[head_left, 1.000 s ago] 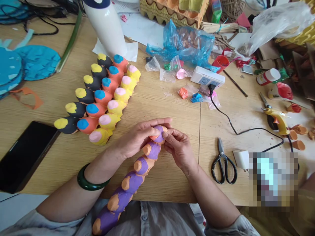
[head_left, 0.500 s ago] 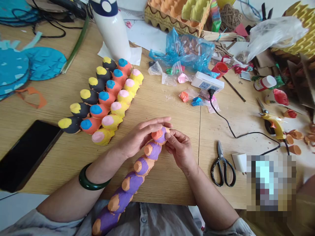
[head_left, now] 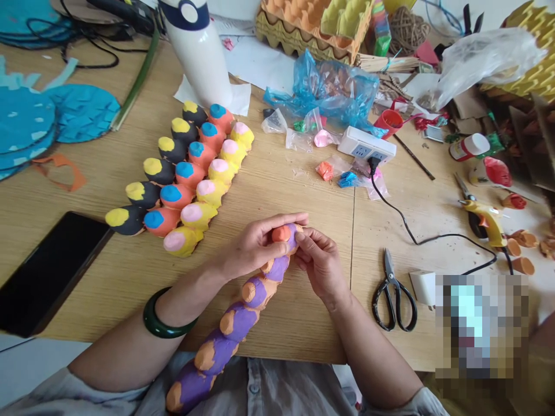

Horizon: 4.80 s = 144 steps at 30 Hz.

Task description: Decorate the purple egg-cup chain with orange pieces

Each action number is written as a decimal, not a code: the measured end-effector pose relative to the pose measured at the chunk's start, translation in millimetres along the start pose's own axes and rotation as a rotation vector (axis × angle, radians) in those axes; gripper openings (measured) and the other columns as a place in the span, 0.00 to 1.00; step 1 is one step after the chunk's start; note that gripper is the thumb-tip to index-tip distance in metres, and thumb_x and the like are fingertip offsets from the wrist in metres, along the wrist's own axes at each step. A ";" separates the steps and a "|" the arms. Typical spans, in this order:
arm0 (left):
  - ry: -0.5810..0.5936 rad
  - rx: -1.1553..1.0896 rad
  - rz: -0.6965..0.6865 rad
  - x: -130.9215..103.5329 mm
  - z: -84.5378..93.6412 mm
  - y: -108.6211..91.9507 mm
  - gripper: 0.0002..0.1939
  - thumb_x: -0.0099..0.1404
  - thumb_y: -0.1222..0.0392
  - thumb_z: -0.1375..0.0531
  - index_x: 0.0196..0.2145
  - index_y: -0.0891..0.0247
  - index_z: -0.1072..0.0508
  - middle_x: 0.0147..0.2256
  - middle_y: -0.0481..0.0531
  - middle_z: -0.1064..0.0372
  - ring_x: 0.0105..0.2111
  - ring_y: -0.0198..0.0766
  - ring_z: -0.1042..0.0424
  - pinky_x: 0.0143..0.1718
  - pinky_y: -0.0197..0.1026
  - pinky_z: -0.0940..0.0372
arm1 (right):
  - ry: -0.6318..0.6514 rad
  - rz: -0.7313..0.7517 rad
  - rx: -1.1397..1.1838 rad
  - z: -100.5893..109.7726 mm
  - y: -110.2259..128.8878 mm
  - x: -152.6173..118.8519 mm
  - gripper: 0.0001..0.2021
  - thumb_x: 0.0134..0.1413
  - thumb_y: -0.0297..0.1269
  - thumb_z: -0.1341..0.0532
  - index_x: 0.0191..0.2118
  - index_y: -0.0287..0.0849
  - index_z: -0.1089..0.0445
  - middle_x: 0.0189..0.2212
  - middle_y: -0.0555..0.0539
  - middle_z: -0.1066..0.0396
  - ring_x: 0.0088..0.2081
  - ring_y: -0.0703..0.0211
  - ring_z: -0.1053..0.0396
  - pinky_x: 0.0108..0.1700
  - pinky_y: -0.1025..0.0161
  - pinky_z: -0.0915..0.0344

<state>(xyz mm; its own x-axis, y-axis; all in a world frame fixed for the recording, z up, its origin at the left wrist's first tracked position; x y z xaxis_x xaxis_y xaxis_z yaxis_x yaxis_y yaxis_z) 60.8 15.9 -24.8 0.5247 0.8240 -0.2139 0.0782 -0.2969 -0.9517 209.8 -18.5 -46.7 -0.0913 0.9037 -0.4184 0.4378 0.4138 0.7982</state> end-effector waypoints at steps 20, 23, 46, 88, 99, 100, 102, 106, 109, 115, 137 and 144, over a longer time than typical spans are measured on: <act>-0.428 1.530 -0.248 -14.5 41.2 26.6 0.23 0.72 0.72 0.49 0.58 0.62 0.24 0.54 0.58 0.23 0.50 0.49 0.24 0.47 0.48 0.27 | -0.004 -0.027 0.073 4.2 -5.6 6.0 0.18 0.49 0.45 0.26 0.22 0.42 0.32 0.18 0.57 0.45 0.20 0.70 0.52 0.21 0.69 0.50; -0.399 1.631 -0.233 -15.4 38.0 31.9 0.25 0.71 0.74 0.49 0.60 0.64 0.25 0.56 0.60 0.24 0.50 0.52 0.25 0.48 0.52 0.27 | -0.012 -0.023 0.068 3.8 -5.6 6.1 0.18 0.48 0.45 0.26 0.22 0.42 0.32 0.18 0.56 0.44 0.20 0.70 0.51 0.20 0.69 0.50; -0.460 1.167 -0.399 1.5 50.7 27.0 0.11 0.76 0.56 0.44 0.41 0.56 0.22 0.43 0.51 0.22 0.45 0.43 0.23 0.48 0.45 0.29 | 0.027 -0.014 0.081 4.0 -5.8 7.8 0.19 0.48 0.45 0.26 0.21 0.42 0.34 0.16 0.58 0.46 0.19 0.69 0.51 0.21 0.68 0.51; -0.214 0.329 -0.144 -11.5 9.8 8.1 0.21 0.66 0.47 0.33 0.53 0.60 0.20 0.52 0.59 0.21 0.51 0.48 0.21 0.54 0.49 0.24 | 0.069 0.022 0.005 2.5 -2.5 5.3 0.19 0.52 0.47 0.29 0.20 0.43 0.33 0.17 0.56 0.44 0.20 0.68 0.48 0.22 0.67 0.47; -0.185 0.165 -0.071 -7.6 7.4 9.7 0.24 0.65 0.49 0.32 0.58 0.53 0.23 0.60 0.56 0.26 0.59 0.55 0.26 0.55 0.56 0.25 | 0.066 0.004 0.086 3.3 -2.4 6.2 0.19 0.51 0.46 0.29 0.20 0.43 0.34 0.18 0.57 0.45 0.20 0.69 0.51 0.21 0.67 0.49; -0.174 0.148 -0.067 -6.5 4.9 10.8 0.25 0.64 0.50 0.30 0.58 0.54 0.23 0.60 0.57 0.26 0.59 0.54 0.25 0.55 0.54 0.25 | 0.064 0.002 0.081 3.5 -2.5 6.3 0.19 0.51 0.46 0.29 0.20 0.43 0.34 0.18 0.57 0.45 0.20 0.69 0.52 0.21 0.67 0.49; -0.177 0.159 -0.089 -4.4 0.4 11.2 0.24 0.63 0.50 0.31 0.57 0.56 0.22 0.59 0.57 0.25 0.57 0.51 0.24 0.56 0.51 0.25 | 0.059 0.002 0.063 3.8 -2.0 6.5 0.19 0.51 0.46 0.30 0.20 0.43 0.35 0.18 0.57 0.46 0.20 0.69 0.52 0.21 0.67 0.50; -0.237 0.240 -0.153 0.3 -1.2 9.0 0.21 0.65 0.51 0.32 0.54 0.56 0.21 0.57 0.57 0.24 0.56 0.49 0.24 0.57 0.52 0.26 | -0.029 0.053 0.046 8.2 3.8 7.5 0.12 0.52 0.43 0.32 0.25 0.43 0.30 0.22 0.55 0.40 0.22 0.68 0.48 0.22 0.68 0.48; -0.273 0.241 -0.158 5.9 3.5 11.0 0.21 0.64 0.49 0.32 0.53 0.54 0.20 0.57 0.56 0.25 0.57 0.50 0.24 0.57 0.52 0.26 | -0.094 0.127 0.095 13.5 9.9 9.5 0.07 0.49 0.35 0.33 0.36 0.44 0.24 0.32 0.51 0.31 0.30 0.65 0.36 0.27 0.68 0.36; -0.301 0.187 -0.156 12.7 13.2 21.6 0.25 0.65 0.46 0.33 0.58 0.52 0.24 0.60 0.55 0.26 0.60 0.48 0.27 0.59 0.50 0.28 | -0.141 0.199 0.171 21.7 12.4 14.3 0.15 0.47 0.33 0.29 0.43 0.44 0.26 0.41 0.47 0.21 0.34 0.62 0.27 0.35 0.62 0.26; -0.273 0.130 -0.213 5.8 13.3 23.7 0.23 0.65 0.51 0.32 0.57 0.53 0.23 0.58 0.54 0.26 0.56 0.49 0.25 0.55 0.50 0.25 | 0.056 0.217 -0.051 15.7 6.7 13.4 0.10 0.60 0.45 0.32 0.38 0.42 0.21 0.29 0.51 0.27 0.22 0.69 0.36 0.21 0.70 0.32; -0.262 0.169 -0.248 5.1 13.9 28.7 0.23 0.66 0.56 0.33 0.59 0.51 0.24 0.58 0.53 0.27 0.58 0.47 0.27 0.57 0.49 0.27 | 0.060 0.209 -0.021 13.9 8.1 12.0 0.09 0.55 0.42 0.29 0.39 0.44 0.21 0.31 0.51 0.26 0.25 0.67 0.34 0.23 0.69 0.30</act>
<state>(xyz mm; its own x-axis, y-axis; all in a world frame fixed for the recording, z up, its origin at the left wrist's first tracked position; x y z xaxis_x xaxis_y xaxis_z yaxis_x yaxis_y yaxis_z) 53.9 18.3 -56.3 0.2721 0.9623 -0.0014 0.0237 -0.0081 -0.9997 224.7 -5.8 -51.3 -0.0542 0.9747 -0.2171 0.4342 0.2188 0.8739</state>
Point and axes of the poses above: each hand's wrist, its own x-axis towards the middle knuckle, its own z-axis out of the back of the hand, y = z × x, the point moved 3 cm from there along x, towards the middle knuckle
